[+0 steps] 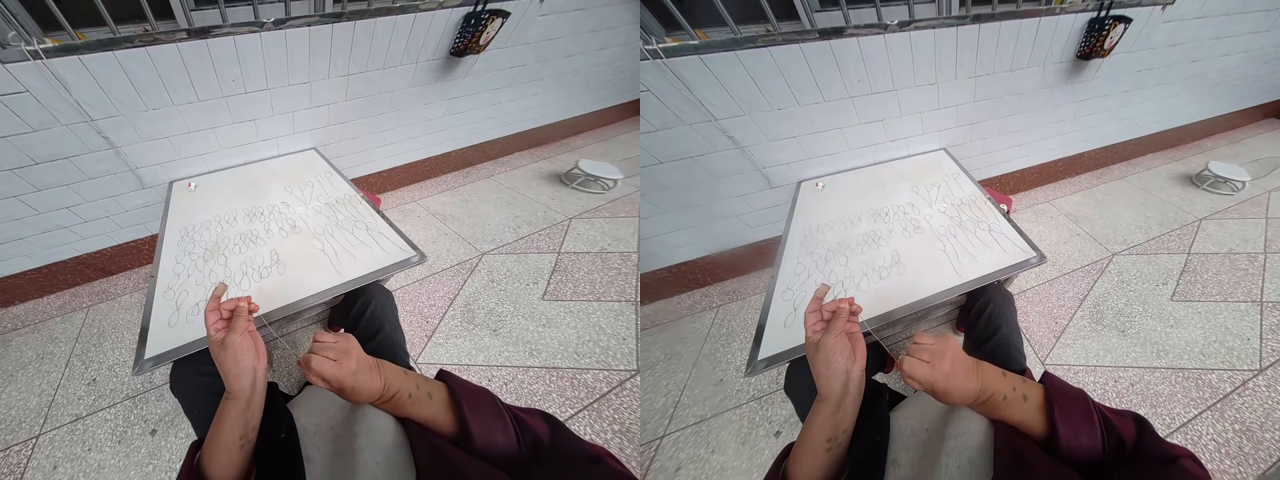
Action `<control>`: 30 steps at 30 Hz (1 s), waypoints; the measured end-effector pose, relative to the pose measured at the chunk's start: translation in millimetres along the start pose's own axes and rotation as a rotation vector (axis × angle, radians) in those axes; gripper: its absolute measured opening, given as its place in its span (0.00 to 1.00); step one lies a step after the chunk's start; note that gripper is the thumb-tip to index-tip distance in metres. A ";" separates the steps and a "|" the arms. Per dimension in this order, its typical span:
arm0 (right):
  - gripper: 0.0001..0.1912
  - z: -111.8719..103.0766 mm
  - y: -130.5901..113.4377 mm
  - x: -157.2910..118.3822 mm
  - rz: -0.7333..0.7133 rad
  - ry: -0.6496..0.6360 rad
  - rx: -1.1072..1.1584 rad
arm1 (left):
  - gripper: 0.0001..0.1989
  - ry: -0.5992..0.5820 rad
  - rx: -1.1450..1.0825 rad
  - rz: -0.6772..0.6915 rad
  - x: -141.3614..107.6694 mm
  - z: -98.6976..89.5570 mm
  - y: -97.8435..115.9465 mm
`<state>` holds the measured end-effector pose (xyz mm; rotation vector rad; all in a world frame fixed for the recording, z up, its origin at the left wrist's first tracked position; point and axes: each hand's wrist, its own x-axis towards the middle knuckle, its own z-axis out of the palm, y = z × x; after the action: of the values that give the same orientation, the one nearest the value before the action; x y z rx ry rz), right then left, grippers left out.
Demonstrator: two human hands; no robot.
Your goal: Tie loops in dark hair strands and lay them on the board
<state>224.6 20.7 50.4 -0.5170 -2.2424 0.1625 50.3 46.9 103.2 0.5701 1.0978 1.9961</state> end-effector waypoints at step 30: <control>0.14 -19.7 9.3 40.0 0.744 0.080 0.772 | 0.26 -0.230 0.109 -0.188 -39.3 -2.5 -6.4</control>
<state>218.7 44.8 88.7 -0.8566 -1.6221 1.2895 74.9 16.3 95.7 0.7072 1.0807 1.6721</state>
